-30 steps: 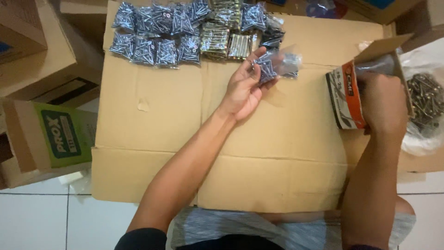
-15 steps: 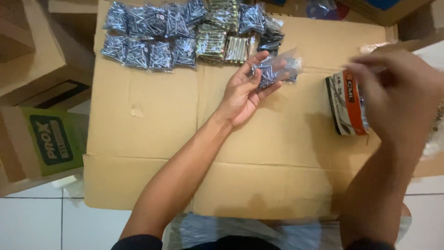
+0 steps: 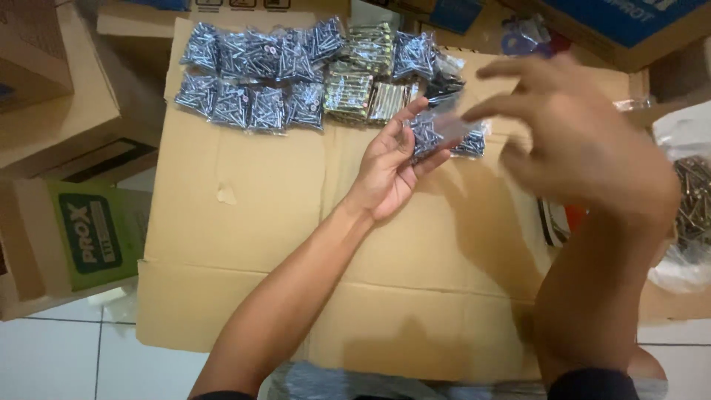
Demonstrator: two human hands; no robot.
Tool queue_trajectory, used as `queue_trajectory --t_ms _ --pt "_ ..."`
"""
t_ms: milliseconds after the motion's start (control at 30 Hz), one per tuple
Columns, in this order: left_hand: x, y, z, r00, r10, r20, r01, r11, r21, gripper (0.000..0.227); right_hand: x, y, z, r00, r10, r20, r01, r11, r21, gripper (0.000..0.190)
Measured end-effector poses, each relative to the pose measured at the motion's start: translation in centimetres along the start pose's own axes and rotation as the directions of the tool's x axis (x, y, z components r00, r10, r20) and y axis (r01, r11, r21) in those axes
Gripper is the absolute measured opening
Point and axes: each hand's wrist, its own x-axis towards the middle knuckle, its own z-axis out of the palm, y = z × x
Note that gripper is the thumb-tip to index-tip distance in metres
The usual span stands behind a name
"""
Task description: Packing small bags of screws into a cardboard box
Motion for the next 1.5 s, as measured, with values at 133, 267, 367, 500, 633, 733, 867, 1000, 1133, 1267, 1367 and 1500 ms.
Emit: queue_trajectory --t_ms 133,267,367,500,633,733,867,1000,1133,1267,1367,1500 --pt "0.0 -0.2 0.4 1.0 -0.004 -0.002 0.004 1.0 -0.018 0.054 0.9 -0.8 1.0 0.968 0.148 0.201 -0.16 0.986 0.042 0.044" --pt "0.1 -0.2 0.4 0.999 0.039 0.011 -0.039 0.999 0.036 0.058 2.3 -0.4 2.3 0.955 0.096 0.282 -0.139 0.981 0.139 0.034" --pt "0.0 0.0 0.7 0.999 0.048 -0.02 -0.048 0.999 0.017 0.056 2.4 0.2 2.5 0.961 0.065 0.27 -0.104 0.986 0.133 0.038" --pt "-0.1 0.2 0.8 1.0 0.028 0.0 -0.028 0.998 0.054 0.055 2.6 -0.2 2.0 0.965 -0.017 0.262 -0.035 0.981 0.193 0.03" --pt "-0.1 0.2 0.8 1.0 0.019 0.005 -0.019 0.996 0.089 0.054 2.2 0.0 1.8 0.994 -0.091 0.065 0.08 0.984 0.156 0.015" --pt "0.0 0.0 0.2 1.0 0.013 0.024 -0.014 0.998 0.063 0.057 1.5 -0.3 0.6 0.988 -0.133 -0.079 0.139 0.986 0.087 0.017" --pt "-0.1 -0.1 0.4 0.999 -0.006 0.036 0.004 0.997 0.082 0.054 0.6 -0.6 -0.2 0.989 -0.105 -0.1 0.105 0.994 0.004 0.011" --pt "-0.1 -0.3 0.1 0.999 -0.053 -0.007 0.054 0.991 0.119 0.057 -0.1 -0.7 -0.4 0.993 -0.048 -0.106 0.045 0.998 -0.032 0.016" --pt "0.2 -0.8 -0.7 0.999 -0.036 -0.039 0.039 0.996 0.082 0.059 -0.4 -1.1 -0.4 0.991 0.009 -0.134 -0.007 1.0 0.019 0.01" --pt "0.1 -0.7 -0.8 0.999 -0.019 -0.03 0.021 0.996 0.086 0.057 0.4 -1.8 -1.4 0.992 -0.076 -0.101 0.086 0.992 0.098 0.01" --pt "0.1 -0.7 -0.7 0.999 -0.024 -0.047 0.029 0.994 0.104 0.057 0.2 -1.8 -1.4 0.988 -0.09 -0.129 0.098 0.994 0.05 0.01" --pt "0.1 -0.8 -1.0 0.998 -0.025 -0.055 0.03 0.995 0.1 0.053 0.3 -1.8 -1.6 0.993 -0.076 -0.091 0.084 0.992 0.09 0.012"
